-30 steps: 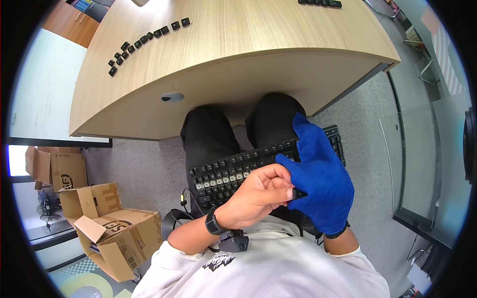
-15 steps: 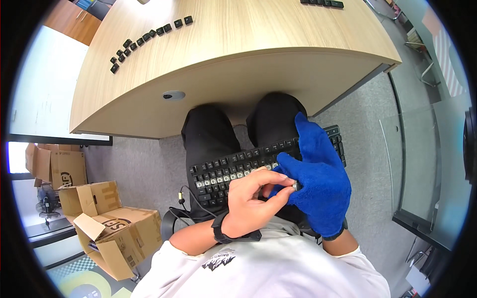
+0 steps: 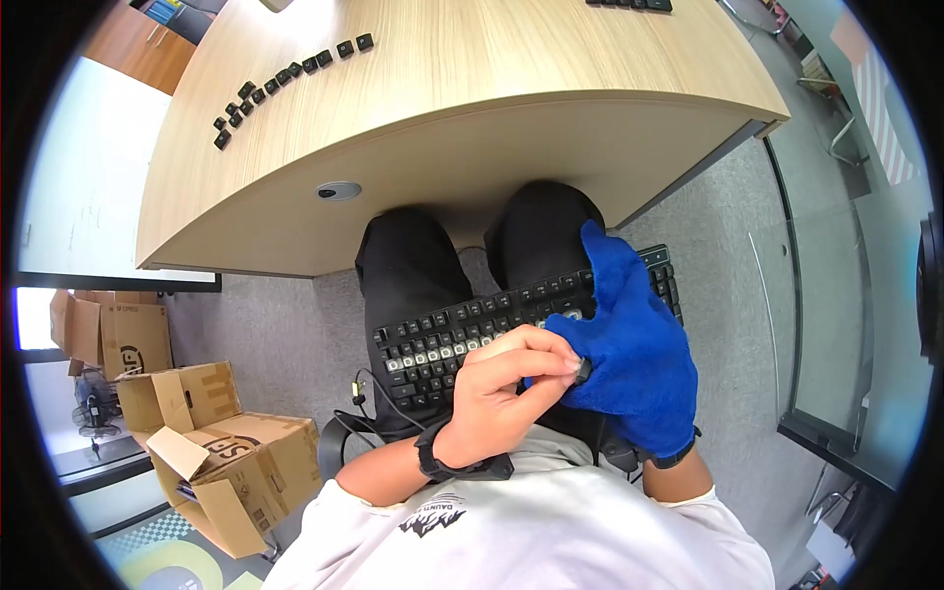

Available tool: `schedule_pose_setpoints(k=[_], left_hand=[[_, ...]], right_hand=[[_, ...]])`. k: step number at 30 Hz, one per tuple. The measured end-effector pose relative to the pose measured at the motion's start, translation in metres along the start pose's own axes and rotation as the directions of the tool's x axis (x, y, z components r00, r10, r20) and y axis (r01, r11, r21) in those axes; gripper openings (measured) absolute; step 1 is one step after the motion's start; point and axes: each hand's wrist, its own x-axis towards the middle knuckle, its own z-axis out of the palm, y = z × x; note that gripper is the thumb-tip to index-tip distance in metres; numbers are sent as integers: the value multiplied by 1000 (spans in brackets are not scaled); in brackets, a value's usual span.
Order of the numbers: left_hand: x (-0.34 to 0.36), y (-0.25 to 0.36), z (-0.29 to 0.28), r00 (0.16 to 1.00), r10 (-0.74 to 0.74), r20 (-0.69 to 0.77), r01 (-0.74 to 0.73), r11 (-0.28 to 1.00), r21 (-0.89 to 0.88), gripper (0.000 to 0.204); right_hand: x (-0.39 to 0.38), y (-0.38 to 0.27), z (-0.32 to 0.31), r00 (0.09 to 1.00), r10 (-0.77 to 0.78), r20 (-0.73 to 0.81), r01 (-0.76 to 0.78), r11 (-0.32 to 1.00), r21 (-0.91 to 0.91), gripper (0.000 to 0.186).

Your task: Cleaning a keyboard and its keycaps with a cloth and manual scrubbing.

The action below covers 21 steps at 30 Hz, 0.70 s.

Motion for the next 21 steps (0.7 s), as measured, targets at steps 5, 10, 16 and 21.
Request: schedule_pose_setpoints(k=[5, 10, 16, 21], left_hand=[[8, 17, -5, 996, -21, 90, 3, 981, 193, 26], [-1, 4, -15, 983, -150, 101, 136, 981, 141, 28], [-5, 17, -49, 922, -353, -159, 371, 923, 102, 23], [-17, 5, -73, 949, -304, -80, 261, 622, 738, 18]], right_hand=[[-3, 0, -3, 1000, 5, 19, -5, 1000, 0, 25], [-5, 0, -4, 999, 7, 39, -8, 1000, 19, 25], [-3, 1, -18, 941, 267, 208, -335, 820, 465, 23], [-7, 2, -16, 918, 389, 78, -360, 733, 577, 10]])
